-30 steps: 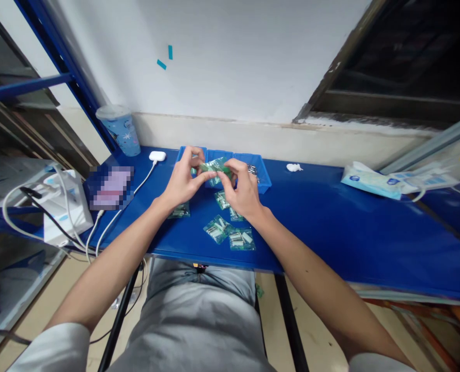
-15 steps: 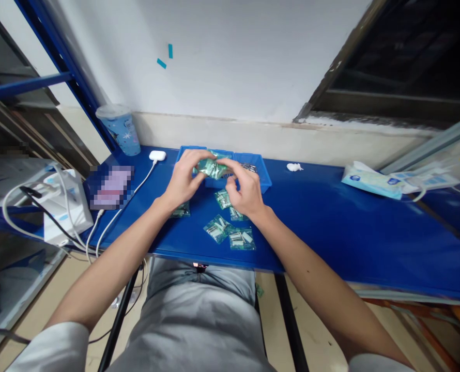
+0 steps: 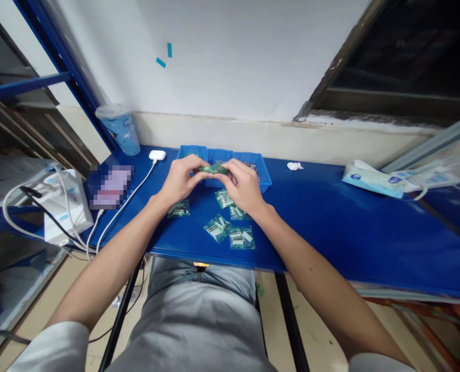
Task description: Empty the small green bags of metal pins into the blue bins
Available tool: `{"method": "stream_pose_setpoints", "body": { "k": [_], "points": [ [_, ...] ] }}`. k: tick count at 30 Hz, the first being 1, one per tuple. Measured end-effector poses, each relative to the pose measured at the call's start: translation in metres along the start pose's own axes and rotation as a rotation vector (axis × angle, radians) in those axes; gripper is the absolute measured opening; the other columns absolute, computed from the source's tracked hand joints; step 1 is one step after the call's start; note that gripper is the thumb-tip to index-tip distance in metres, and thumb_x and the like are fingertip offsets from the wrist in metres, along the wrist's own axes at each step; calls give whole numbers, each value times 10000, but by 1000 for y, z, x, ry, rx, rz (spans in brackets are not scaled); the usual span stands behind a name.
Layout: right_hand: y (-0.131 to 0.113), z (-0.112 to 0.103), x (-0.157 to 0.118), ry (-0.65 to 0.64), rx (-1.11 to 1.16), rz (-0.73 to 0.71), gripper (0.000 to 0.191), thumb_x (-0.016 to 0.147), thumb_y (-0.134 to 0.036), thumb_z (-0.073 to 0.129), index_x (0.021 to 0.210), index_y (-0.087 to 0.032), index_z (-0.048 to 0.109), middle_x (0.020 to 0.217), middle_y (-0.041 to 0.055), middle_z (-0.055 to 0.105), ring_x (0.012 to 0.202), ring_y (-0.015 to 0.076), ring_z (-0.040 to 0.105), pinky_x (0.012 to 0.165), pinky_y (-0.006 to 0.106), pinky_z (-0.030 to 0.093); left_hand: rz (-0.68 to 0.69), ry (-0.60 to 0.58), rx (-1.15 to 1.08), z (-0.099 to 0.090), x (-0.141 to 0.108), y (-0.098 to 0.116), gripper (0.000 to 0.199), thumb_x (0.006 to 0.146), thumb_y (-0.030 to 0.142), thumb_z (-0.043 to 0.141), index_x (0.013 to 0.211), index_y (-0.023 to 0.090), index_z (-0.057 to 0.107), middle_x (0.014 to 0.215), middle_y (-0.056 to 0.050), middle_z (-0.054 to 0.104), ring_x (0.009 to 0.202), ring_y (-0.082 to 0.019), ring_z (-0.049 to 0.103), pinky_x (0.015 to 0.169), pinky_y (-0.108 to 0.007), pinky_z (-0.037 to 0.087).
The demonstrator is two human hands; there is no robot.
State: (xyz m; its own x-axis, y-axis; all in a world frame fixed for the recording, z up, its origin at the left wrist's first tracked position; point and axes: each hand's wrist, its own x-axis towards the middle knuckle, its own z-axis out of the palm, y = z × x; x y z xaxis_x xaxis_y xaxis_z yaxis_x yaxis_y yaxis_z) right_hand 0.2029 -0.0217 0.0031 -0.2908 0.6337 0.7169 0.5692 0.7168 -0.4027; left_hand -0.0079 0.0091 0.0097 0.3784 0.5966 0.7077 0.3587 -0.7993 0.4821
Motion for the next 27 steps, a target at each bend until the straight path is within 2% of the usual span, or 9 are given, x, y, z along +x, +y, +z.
{"method": "stream_pose_setpoints", "body": {
  "k": [5, 7, 10, 12, 16, 19, 21, 24, 27],
  "points": [
    [-2, 4, -3, 52, 7, -33, 253, 1096, -330, 486, 898, -226, 604, 886, 52, 647, 837, 196, 612, 779, 331, 483, -97, 81, -76, 0, -1, 2, 440, 851, 619, 823, 830, 180, 810, 805, -54, 795, 700, -173, 689, 696, -294, 530],
    [-3, 4, -4, 47, 9, -4, 210, 1089, -345, 506, 968, -224, 628, 937, 61, 675, 854, 199, 632, 782, 335, 501, -106, 82, -91, 0, -1, 3, 400, 878, 581, 812, 840, 183, 819, 838, -55, 811, 726, -178, 709, 716, -297, 542],
    [-3, 4, -5, 36, 19, 15, 183, 1082, -349, 521, 1114, -228, 654, 1028, 77, 707, 895, 205, 667, 789, 343, 537, -81, 14, -84, 0, -1, 4, 317, 973, 500, 727, 946, 204, 837, 932, -57, 826, 817, -185, 737, 790, -310, 555],
    [-2, 5, -6, 35, 18, -5, 195, 1083, -333, 512, 1147, -230, 665, 1042, 81, 721, 918, 210, 687, 812, 352, 558, -50, -15, -75, 0, -1, 3, 282, 996, 465, 701, 988, 216, 834, 945, -54, 820, 828, -179, 721, 798, -311, 548],
    [1, 7, -7, 44, -3, 29, 221, 1069, -327, 523, 1216, -230, 658, 1099, 91, 760, 909, 219, 716, 856, 386, 588, -69, 27, -42, 0, 1, 2, 365, 917, 552, 775, 812, 202, 785, 770, -30, 747, 698, -158, 619, 691, -295, 506],
    [0, 8, -6, 76, 24, 103, 327, 1054, -360, 552, 1353, -237, 595, 1166, 103, 755, 925, 220, 721, 812, 375, 602, -138, 129, -1, -1, 3, -1, 449, 898, 616, 767, 761, 191, 729, 729, -16, 712, 658, -151, 589, 660, -290, 488],
    [-1, 7, -5, 101, 26, 108, 312, 1066, -362, 523, 1339, -234, 602, 1135, 99, 746, 932, 214, 713, 786, 361, 590, -190, 241, 49, -2, 3, -5, 422, 930, 602, 734, 829, 193, 728, 791, -22, 741, 701, -159, 621, 700, -294, 504],
    [-2, 3, -3, 90, -64, 77, 239, 1078, -319, 476, 1150, -222, 682, 974, 71, 737, 848, 199, 687, 772, 353, 539, -258, 373, 136, -6, 1, -16, 341, 937, 539, 745, 1039, 214, 715, 838, -13, 753, 736, -165, 642, 723, -293, 504],
    [-3, -3, -2, -39, -187, 82, 253, 1052, -269, 478, 1068, -204, 721, 753, 21, 693, 664, 170, 621, 684, 327, 450, -308, 347, 166, -8, 2, -35, 384, 917, 479, 778, 1195, 251, 642, 692, 54, 677, 584, -137, 560, 636, -281, 455]
  ]
}}
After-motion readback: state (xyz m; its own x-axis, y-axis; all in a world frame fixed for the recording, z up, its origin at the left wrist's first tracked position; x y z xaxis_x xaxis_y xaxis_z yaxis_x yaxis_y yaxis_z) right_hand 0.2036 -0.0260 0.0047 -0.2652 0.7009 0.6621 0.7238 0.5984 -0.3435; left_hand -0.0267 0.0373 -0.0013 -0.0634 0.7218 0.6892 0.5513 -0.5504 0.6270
